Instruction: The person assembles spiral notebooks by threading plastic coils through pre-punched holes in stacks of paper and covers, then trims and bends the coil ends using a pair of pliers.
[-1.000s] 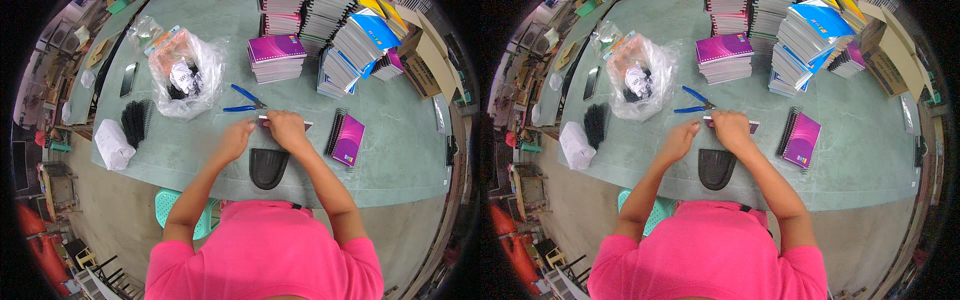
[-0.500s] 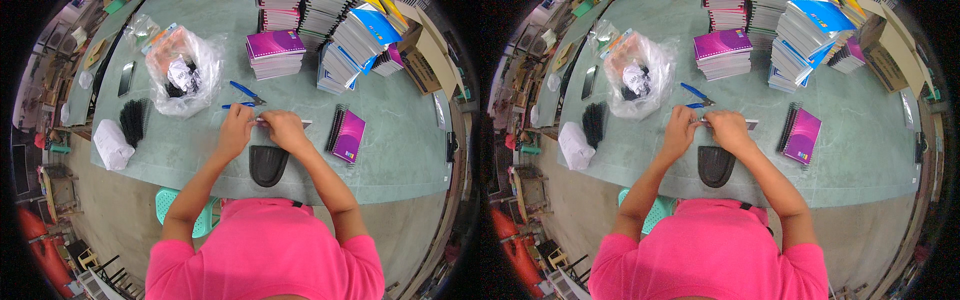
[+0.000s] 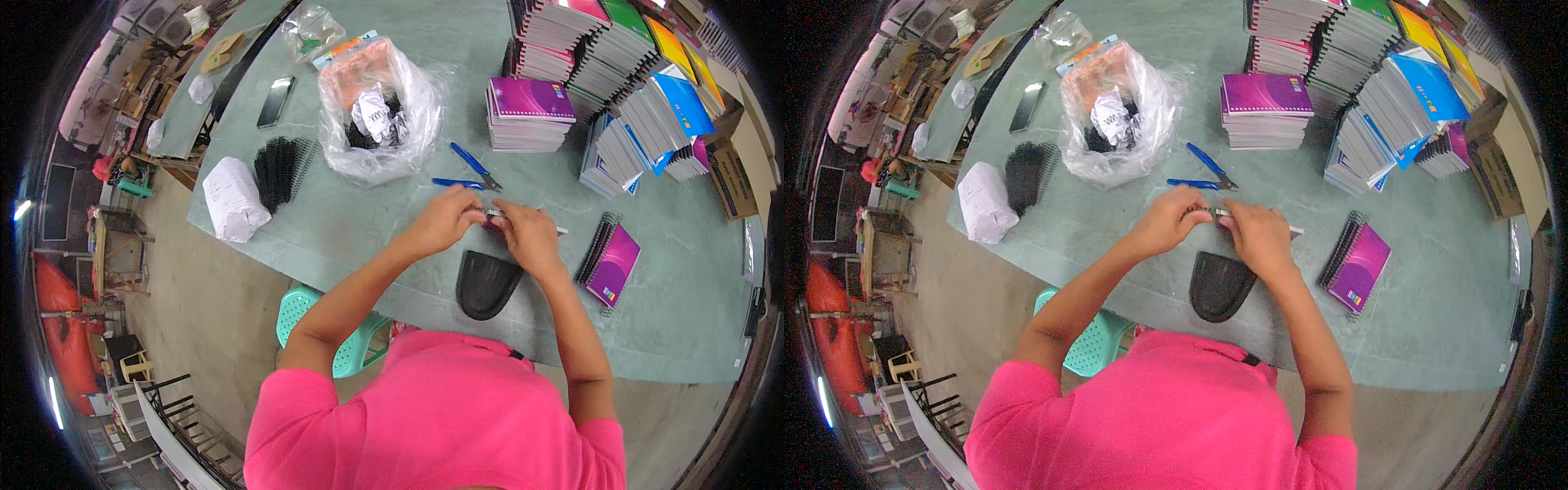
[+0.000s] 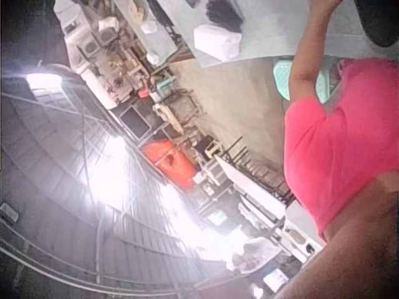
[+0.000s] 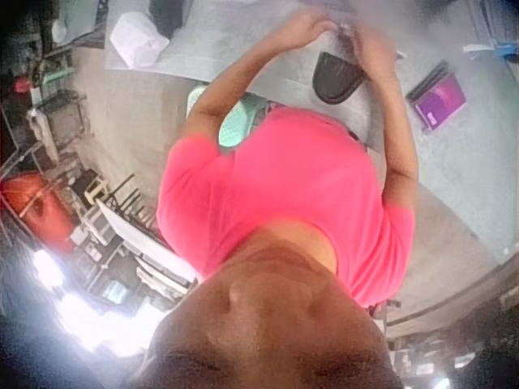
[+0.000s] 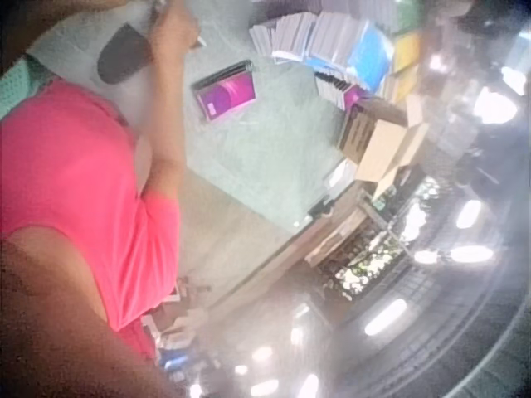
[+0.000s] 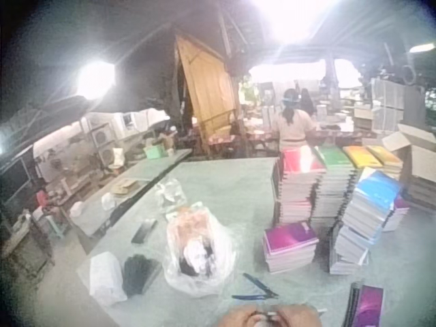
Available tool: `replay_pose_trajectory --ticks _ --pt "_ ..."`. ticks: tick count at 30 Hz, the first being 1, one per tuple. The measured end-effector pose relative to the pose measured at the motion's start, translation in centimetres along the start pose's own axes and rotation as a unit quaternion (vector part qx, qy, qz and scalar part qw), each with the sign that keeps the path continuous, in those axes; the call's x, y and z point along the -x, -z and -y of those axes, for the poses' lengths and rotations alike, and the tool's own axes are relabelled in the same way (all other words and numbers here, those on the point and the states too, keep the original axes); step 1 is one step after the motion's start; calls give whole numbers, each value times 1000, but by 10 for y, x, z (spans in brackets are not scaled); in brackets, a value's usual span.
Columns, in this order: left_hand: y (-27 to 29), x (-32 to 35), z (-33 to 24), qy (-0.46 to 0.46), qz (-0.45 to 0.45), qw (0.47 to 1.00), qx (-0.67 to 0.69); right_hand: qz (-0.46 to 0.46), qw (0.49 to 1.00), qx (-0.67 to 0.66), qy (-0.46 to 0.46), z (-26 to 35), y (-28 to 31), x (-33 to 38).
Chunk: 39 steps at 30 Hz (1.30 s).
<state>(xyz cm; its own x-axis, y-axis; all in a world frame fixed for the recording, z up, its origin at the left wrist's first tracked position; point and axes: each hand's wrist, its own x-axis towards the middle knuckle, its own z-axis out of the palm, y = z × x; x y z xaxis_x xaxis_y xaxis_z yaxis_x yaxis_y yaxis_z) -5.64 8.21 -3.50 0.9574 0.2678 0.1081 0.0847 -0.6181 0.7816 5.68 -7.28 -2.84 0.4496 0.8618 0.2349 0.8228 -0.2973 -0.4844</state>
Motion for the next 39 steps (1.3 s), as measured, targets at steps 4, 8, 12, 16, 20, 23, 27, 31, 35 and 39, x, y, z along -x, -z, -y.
replay_pose_trajectory --ticks 4,8,12,16,20,23,27,31,35,39 --pt "-20 -6 -7 -50 -146 987 47 -52 997 -44 40 -8 -10 -6" --pt "17 -4 -2 163 131 977 33 -80 989 -128 9 -7 -8 -2" --pt "14 -7 -9 51 5 998 22 -47 988 -144 26 -9 -5 -6" --pt "13 -12 -9 -47 -10 993 -112 -94 986 -141 14 -3 -6 -6" --pt "-25 15 -38 -96 -26 970 -223 22 998 -58 -28 -11 10 -3" --pt "-56 36 -30 -62 29 987 -148 33 992 -76 -91 -28 35 4" --pt "-20 22 -57 -16 -24 999 -45 2 926 -321 -199 -68 33 31" --pt "0 -6 -43 -100 -74 972 -200 -59 863 -445 -233 -69 12 44" --pt "2 2 -50 -79 -45 991 -99 -90 908 -352 -210 -70 8 42" --pt "3 -6 -57 -33 -46 986 -158 -87 913 -355 -181 -59 9 40"
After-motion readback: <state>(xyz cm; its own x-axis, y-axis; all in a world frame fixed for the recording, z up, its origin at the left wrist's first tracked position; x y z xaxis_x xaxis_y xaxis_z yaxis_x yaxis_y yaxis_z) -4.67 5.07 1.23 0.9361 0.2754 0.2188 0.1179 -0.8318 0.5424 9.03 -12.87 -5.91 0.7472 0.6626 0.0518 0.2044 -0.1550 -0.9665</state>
